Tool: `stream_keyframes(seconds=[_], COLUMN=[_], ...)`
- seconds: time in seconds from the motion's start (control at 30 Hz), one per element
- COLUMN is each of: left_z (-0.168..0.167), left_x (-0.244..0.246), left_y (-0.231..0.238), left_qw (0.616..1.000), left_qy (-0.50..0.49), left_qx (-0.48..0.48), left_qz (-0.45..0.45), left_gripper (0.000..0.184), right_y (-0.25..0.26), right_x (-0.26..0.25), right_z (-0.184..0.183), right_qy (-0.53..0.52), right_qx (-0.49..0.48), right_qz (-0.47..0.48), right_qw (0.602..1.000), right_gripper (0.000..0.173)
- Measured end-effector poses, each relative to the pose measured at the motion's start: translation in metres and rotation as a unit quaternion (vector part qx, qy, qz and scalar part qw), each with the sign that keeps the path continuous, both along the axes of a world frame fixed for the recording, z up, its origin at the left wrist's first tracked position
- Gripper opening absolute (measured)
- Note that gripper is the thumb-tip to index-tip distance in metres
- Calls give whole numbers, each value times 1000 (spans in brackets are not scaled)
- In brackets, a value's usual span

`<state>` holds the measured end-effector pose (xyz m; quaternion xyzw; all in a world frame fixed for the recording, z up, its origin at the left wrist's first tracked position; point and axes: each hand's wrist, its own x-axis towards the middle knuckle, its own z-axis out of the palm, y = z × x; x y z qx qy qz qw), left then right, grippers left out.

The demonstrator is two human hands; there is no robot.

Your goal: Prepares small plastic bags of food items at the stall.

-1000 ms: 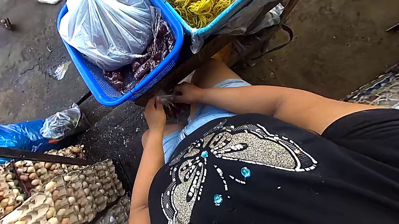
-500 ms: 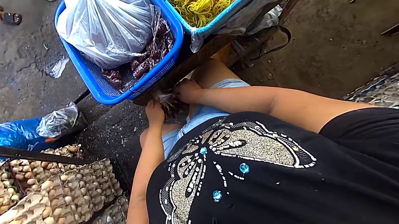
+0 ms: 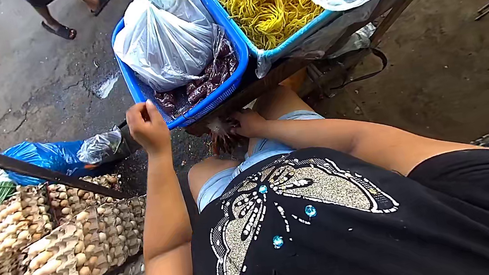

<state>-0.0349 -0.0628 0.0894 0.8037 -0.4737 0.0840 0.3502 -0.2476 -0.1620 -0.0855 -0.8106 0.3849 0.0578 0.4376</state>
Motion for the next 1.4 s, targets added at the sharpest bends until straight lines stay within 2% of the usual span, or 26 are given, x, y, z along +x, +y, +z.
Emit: stream_keyframes(seconds=[0.07,0.13,0.2,0.3,0.47,0.63,0.9,1.07,1.17,1.2,1.33,1.4], left_z=[21,21,18,8,-2,-7,-15,-9,-5,-4,-10,-11], left_x=[16,22,14,6,2,9,8,14,6,4,9,15], left_y=[-31,-63,-80,-90,-98,-99,-104,-98,-96,-95,-94,-96], left_qw=[977,929,885,837,829,826,778,812,812,813,845,844], left_qy=[43,45,25,-12,1,-11,-35,-18,-10,3,86,95], left_qx=[208,366,464,546,558,561,625,584,584,582,527,527], left_qz=[9,5,12,26,41,55,55,-10,-19,-10,22,19], left_gripper=[36,38,40,40,36,46,51,49,36,37,62,65], right_y=[2,1,1,-2,-8,-5,-3,-6,-8,-8,-6,-6], right_x=[-1,-7,-11,-13,-15,-5,-2,-5,-6,-5,-1,1], right_z=[5,6,8,17,18,19,22,20,18,17,17,17], right_qy=[0,-1,-1,-9,-14,17,33,23,16,14,21,28], right_qx=[7,16,23,22,20,29,31,49,58,61,66,64], right_qz=[1,-2,0,2,3,7,24,8,-3,-5,-5,0], right_qw=[1000,1000,1000,1000,1000,999,999,998,998,998,998,998], right_gripper=[55,53,55,54,54,50,47,44,44,44,45,46])
